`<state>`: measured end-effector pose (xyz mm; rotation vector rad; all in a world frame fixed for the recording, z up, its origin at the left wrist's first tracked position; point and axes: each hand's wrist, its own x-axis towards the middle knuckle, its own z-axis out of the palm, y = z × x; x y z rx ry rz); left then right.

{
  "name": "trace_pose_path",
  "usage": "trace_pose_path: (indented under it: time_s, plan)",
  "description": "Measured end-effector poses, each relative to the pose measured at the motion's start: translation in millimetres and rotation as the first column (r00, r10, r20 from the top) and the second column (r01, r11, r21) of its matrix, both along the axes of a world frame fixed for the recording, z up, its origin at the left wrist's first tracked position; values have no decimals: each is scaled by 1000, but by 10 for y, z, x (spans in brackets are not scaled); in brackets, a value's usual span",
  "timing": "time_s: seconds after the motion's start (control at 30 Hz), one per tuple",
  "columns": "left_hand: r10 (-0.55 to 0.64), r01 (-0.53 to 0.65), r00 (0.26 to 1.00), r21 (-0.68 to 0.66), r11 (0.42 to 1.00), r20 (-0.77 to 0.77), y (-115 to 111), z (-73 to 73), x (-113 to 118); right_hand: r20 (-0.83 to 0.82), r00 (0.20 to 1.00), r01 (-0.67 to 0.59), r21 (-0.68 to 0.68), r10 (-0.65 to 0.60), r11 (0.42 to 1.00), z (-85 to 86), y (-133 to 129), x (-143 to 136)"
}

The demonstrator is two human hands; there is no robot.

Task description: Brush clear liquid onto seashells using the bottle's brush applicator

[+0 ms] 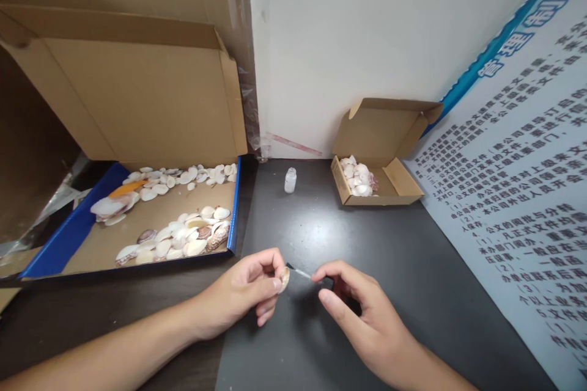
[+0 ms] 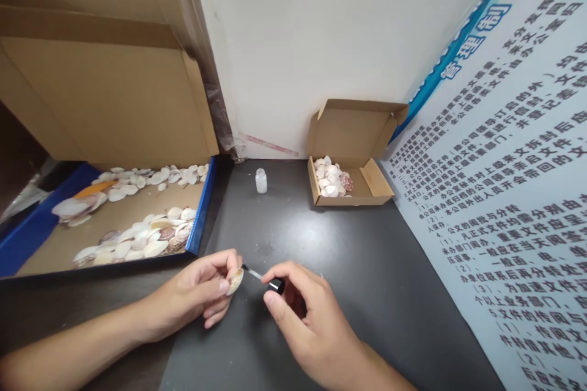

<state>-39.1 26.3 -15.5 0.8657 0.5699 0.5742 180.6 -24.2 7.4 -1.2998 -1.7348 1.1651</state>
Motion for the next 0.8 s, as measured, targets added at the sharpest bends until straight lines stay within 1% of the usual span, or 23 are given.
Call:
trace_pose_path:
  time_s: [0.1, 0.17, 0.23, 0.3, 0.4, 0.47, 0.6, 0.73, 0.8]
  plan:
    - [8, -9, 1000, -8, 1000, -7, 4, 1, 4, -52, 997, -57, 11, 58, 998, 1, 2, -1]
    - [8, -8, 1000, -4, 1000, -10, 8, 0, 8, -18, 999, -42, 35, 42, 999, 1, 7, 0]
    - [9, -9, 1000, 3, 1000, -16, 11, -1, 13, 17, 1000, 9, 44, -9, 999, -1, 12, 3]
    - [11, -11, 1000, 4, 1000, -18, 12, 0, 15, 21, 999, 30, 53, -31, 998, -2, 11, 8]
    - [16, -16, 1000, 2, 1000, -17, 12, 2, 17, -17, 1000, -5, 97, 7, 995, 2, -1, 11]
    - [12, -12, 1000, 5, 1000, -21, 12, 0, 16, -13, 999, -41, 113, 43, 993, 3, -5, 7]
    - [0, 1, 1000, 33, 999, -20, 15, -11, 9, 42, 999, 18, 94, -22, 995, 2, -1, 1]
    - [-6, 7, 1000, 64, 998, -7, 16, -29, -3, 9, 999, -38, 116, 37, 993, 0, -10, 8]
    - [-10, 10, 1000, 74, 997, -4, 17, -38, -9, 19, 999, -35, 125, 33, 991, -5, -12, 11]
